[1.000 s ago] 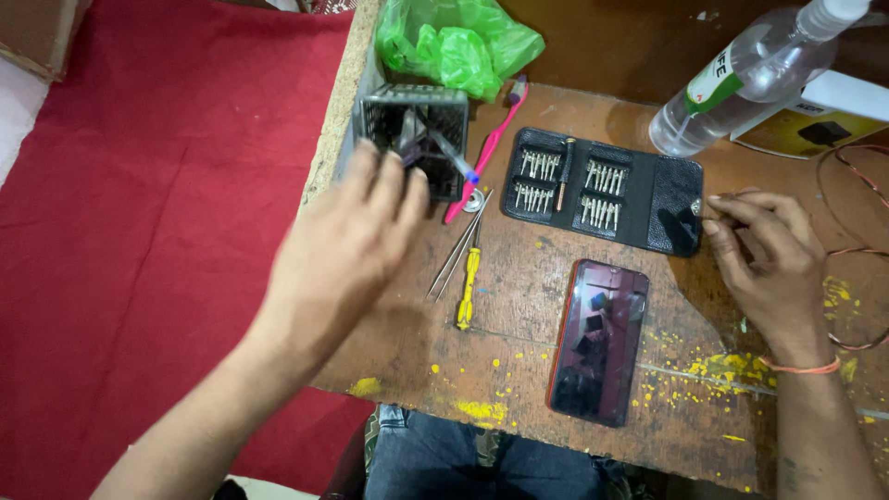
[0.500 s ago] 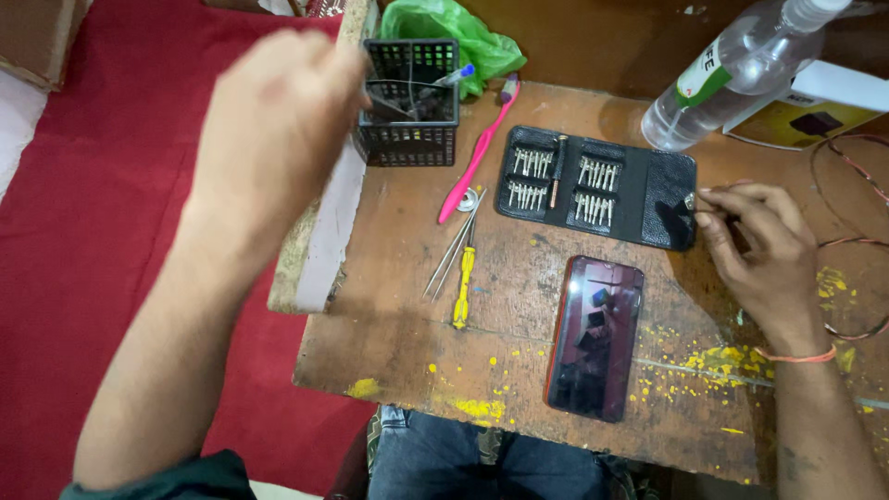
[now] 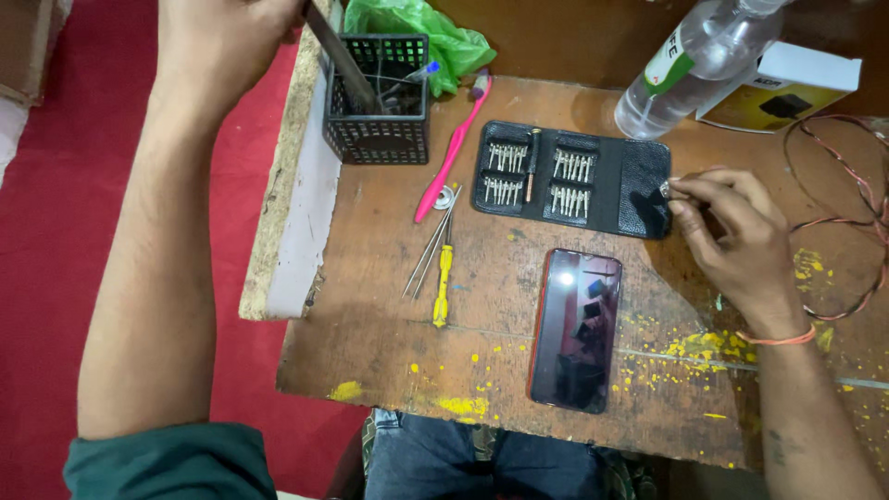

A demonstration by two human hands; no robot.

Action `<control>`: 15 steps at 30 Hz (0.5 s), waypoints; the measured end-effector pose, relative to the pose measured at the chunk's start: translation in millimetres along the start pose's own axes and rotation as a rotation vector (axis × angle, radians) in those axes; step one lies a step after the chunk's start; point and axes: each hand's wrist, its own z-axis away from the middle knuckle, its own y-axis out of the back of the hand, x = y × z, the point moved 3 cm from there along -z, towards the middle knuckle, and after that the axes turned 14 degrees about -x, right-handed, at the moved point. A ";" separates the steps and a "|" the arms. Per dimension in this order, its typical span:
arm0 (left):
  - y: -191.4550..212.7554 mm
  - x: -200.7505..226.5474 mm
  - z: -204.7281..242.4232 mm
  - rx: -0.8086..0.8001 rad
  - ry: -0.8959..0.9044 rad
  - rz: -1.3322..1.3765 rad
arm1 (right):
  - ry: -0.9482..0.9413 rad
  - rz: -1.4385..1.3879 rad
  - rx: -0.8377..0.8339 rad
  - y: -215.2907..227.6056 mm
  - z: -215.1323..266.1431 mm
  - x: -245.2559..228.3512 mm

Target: The person opens a screwdriver kit and selects a bit, then picks up a red smartphone. They remove the back cover to expose the internal components, including the battery and motherboard. The person then handles a small metal screw and places it on the phone's internal frame.

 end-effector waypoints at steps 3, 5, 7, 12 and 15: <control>-7.0 -0.5 2.4 -0.019 0.061 0.099 | 0.011 0.015 -0.008 0.6 0.0 -3.5; -4.5 -0.3 6.5 0.002 0.062 0.235 | 0.013 0.017 -0.012 1.8 -1.8 -6.1; 1.7 -2.1 6.3 0.014 0.046 0.337 | 0.002 0.003 -0.007 2.2 -2.8 -7.6; 3.2 -13.0 5.3 0.018 0.011 0.328 | 0.002 0.007 -0.019 1.4 -2.6 -8.2; 6.6 -16.8 2.5 0.031 -0.017 0.275 | -0.010 -0.038 -0.014 0.2 -3.8 -9.0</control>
